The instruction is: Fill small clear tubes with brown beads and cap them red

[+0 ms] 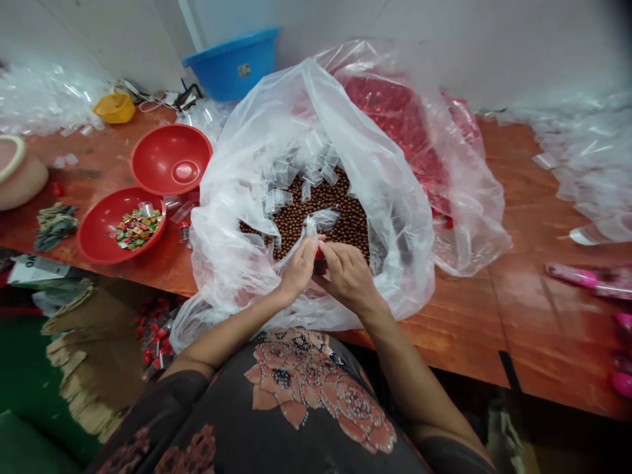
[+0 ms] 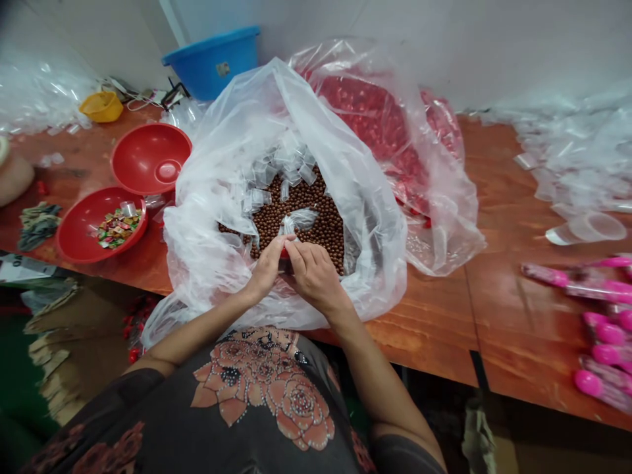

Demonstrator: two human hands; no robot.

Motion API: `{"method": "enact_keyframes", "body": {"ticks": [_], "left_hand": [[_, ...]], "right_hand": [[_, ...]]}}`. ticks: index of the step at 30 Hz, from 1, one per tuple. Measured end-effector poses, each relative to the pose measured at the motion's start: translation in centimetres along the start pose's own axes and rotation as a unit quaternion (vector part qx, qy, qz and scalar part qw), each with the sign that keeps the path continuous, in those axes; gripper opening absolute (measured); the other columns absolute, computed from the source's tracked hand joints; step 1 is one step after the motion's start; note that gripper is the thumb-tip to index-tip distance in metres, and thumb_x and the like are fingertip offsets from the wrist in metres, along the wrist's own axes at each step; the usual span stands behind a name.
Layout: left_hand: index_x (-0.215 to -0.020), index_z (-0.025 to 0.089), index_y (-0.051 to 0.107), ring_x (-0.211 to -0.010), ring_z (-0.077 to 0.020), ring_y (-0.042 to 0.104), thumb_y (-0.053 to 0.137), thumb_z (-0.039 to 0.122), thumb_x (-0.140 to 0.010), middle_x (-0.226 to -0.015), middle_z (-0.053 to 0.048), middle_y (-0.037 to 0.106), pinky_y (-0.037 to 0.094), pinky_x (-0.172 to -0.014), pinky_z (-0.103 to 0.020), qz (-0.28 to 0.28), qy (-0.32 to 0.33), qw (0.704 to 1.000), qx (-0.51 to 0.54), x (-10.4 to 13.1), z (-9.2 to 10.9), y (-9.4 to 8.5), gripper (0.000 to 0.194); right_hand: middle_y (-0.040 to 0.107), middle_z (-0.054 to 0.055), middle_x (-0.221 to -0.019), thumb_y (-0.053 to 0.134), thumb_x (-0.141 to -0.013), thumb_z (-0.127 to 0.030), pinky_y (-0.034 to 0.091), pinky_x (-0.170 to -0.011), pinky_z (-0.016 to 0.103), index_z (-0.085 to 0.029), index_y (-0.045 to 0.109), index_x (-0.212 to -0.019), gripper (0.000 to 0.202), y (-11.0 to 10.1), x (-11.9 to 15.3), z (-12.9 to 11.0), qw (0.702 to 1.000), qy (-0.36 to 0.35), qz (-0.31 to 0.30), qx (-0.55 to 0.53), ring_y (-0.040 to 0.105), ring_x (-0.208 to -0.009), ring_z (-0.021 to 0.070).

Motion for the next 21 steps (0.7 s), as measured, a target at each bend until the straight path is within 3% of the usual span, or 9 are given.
{"method": "enact_keyframes", "body": {"ticks": [5,13,18,21], "left_hand": [[-0.124,0.017,0.056,-0.121,-0.0196,0.057,0.037,0.046,-0.100,-0.127,-0.010,0.062,0.042,-0.108,-0.034,0.042,0.017,0.999,-0.019,1.0,-0.5,-0.2,0.043],[-0.120,0.020,0.054,-0.088,-0.0162,0.061,0.038,0.047,-0.098,-0.100,-0.004,0.063,0.051,-0.081,-0.029,0.063,-0.050,0.997,0.022,2.5,-1.8,-0.6,0.038],[-0.109,0.018,0.060,-0.092,-0.0171,0.063,0.039,0.053,-0.097,-0.099,-0.005,0.065,0.052,-0.085,-0.030,0.088,-0.068,0.990,0.085,2.1,-2.4,-1.6,0.042],[-0.111,0.018,0.062,-0.079,-0.0174,0.065,0.031,0.062,-0.096,-0.088,-0.006,0.067,0.054,-0.070,-0.030,0.057,-0.106,0.975,0.187,1.8,-2.2,-2.4,0.056]], "right_hand": [[0.065,0.017,-0.109,0.050,-0.093,-0.039,0.044,-0.087,0.039,-0.009,0.050,-0.128,0.046,0.0,-0.7,-0.5,1.000,-0.008,-0.017,0.019,0.056,-0.103,0.0267],[0.066,0.012,-0.090,0.053,-0.090,-0.052,0.038,-0.079,0.037,-0.011,0.058,-0.116,0.049,0.6,-0.5,-0.8,0.997,-0.071,-0.026,-0.007,0.057,-0.086,0.0246],[0.066,0.013,-0.094,0.056,-0.088,-0.054,0.039,-0.080,0.037,-0.012,0.056,-0.121,0.054,2.2,-0.6,-0.4,0.997,-0.039,-0.039,-0.052,0.059,-0.088,0.0254],[0.066,0.014,-0.105,0.057,-0.087,-0.057,0.042,-0.082,0.037,-0.014,0.052,-0.124,0.057,2.2,-1.6,-1.1,0.993,0.007,-0.055,-0.106,0.059,-0.098,0.0271]]}}
Point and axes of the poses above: each hand's wrist, its own x-axis away from the middle knuckle, its own y-axis out of the palm, z = x × y, the point moved 1 cm from there along -x, towards the middle knuckle
